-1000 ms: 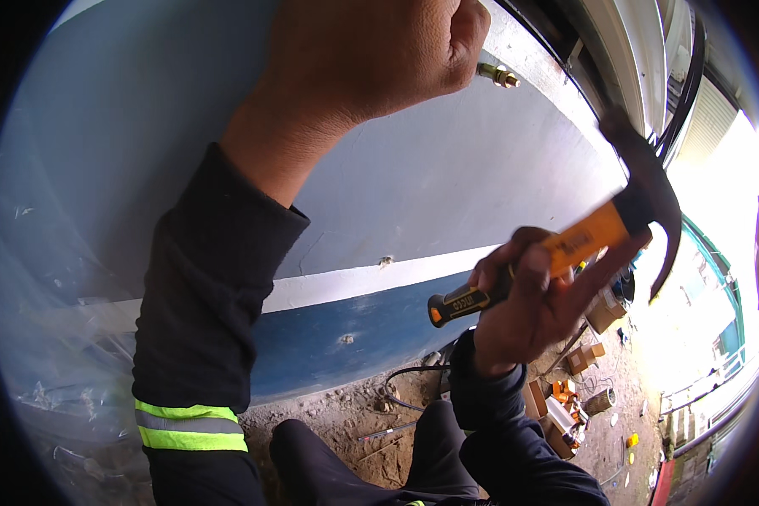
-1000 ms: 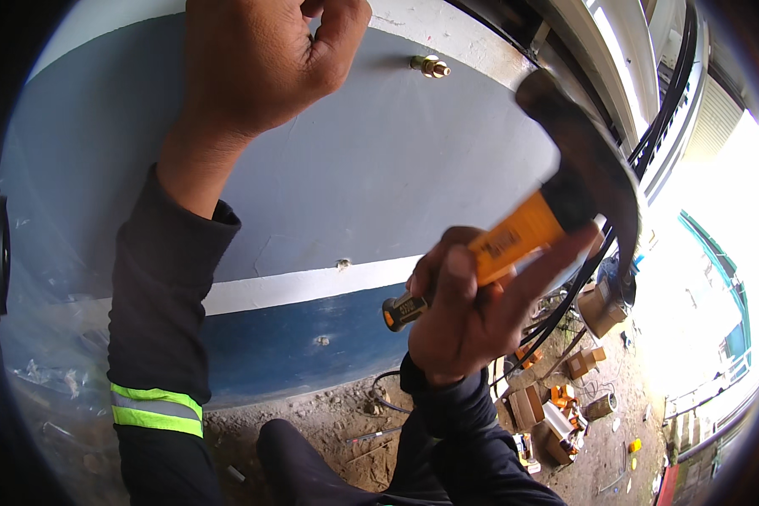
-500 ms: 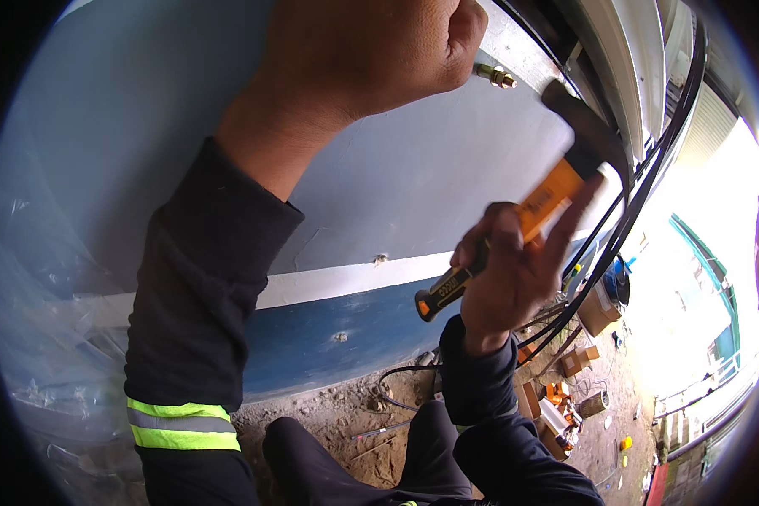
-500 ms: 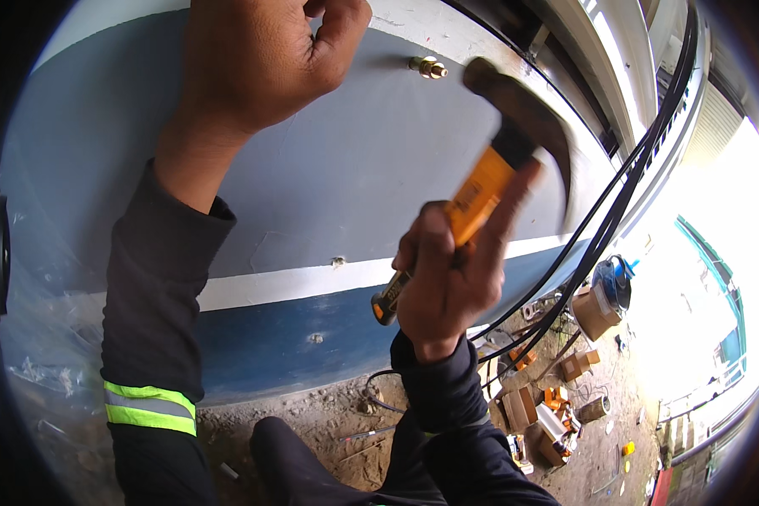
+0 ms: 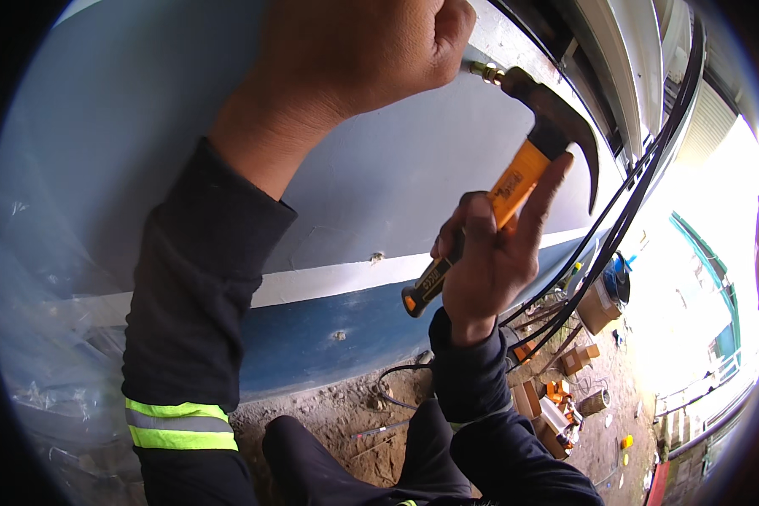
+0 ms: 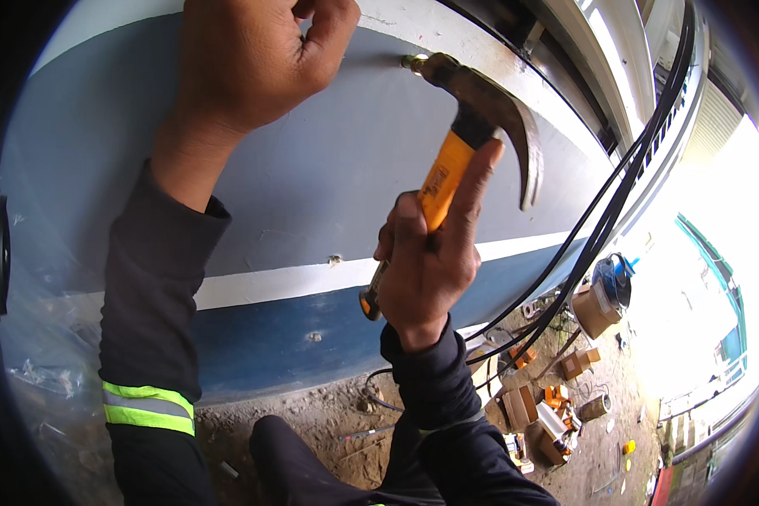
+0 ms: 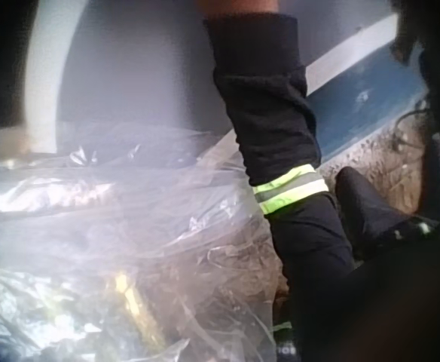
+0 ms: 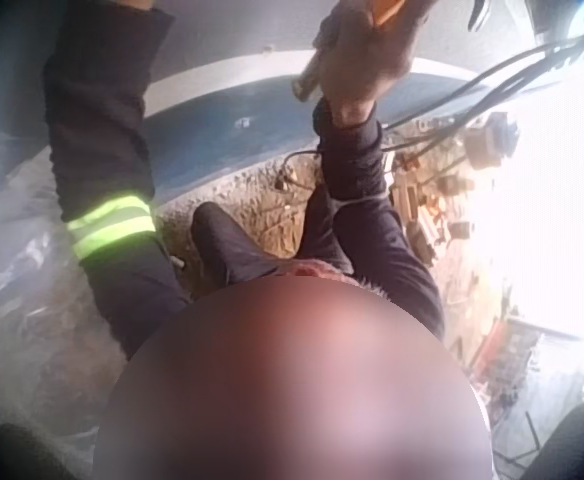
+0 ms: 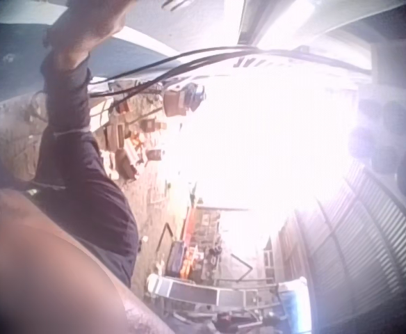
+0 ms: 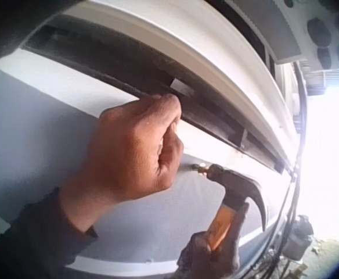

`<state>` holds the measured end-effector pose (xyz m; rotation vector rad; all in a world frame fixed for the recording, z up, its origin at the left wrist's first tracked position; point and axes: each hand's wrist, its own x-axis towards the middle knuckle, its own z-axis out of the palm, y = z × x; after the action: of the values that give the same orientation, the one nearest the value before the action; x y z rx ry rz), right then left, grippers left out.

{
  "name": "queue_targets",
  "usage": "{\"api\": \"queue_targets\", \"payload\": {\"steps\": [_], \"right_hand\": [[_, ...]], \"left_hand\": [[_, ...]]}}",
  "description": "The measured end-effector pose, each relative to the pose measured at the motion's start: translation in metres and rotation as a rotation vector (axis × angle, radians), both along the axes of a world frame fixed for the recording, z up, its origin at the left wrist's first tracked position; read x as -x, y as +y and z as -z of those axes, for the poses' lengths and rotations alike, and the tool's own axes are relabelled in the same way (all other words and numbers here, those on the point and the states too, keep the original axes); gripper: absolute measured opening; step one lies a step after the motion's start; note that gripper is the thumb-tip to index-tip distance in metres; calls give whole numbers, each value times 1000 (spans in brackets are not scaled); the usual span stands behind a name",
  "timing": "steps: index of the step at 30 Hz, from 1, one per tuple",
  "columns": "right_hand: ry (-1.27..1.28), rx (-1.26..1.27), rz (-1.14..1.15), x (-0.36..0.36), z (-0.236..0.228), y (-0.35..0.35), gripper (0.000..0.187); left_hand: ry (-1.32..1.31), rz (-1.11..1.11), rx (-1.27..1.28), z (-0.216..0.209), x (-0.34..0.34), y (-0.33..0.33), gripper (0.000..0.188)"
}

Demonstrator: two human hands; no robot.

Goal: The person walks to a large blue and white cylindrical tank and uses a hammer to install metal fasteners into pre-drilled holes along the tank's surface. They repeatedly position and strike the fasteners to secure them.

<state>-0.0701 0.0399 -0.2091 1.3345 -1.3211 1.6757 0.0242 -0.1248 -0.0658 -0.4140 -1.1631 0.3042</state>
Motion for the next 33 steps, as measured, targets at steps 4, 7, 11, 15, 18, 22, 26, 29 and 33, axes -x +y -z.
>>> {"api": "queue_targets", "payload": {"steps": [4,7,11,15,18,22,26,29,33], "right_hand": [[44,52,4,-4,3,6,75],[22,132,-79,-10,2,11,78],[-26,364,-159,-22,1,20,75],[-45,370,-151,-21,1,17,68],[-67,-27,-25,-7,-4,3,72],[-71,131,-84,-4,-2,15,74],[-59,428,-267,-22,7,47,52],[-19,368,-496,-30,5,66,33],[-244,406,-741,-25,6,25,38]], "left_hand": [[36,1,34,-3,2,-3,12],[38,-10,35,-4,3,-3,12],[-21,-30,-3,-1,-1,1,12],[-32,-33,-10,-3,-5,3,12],[2,-16,24,-4,-5,5,12],[-53,-53,-47,0,-6,6,12],[-10,-12,12,-1,-1,2,12],[45,2,73,-4,4,-2,12],[20,-12,56,-2,5,-4,11]]}}
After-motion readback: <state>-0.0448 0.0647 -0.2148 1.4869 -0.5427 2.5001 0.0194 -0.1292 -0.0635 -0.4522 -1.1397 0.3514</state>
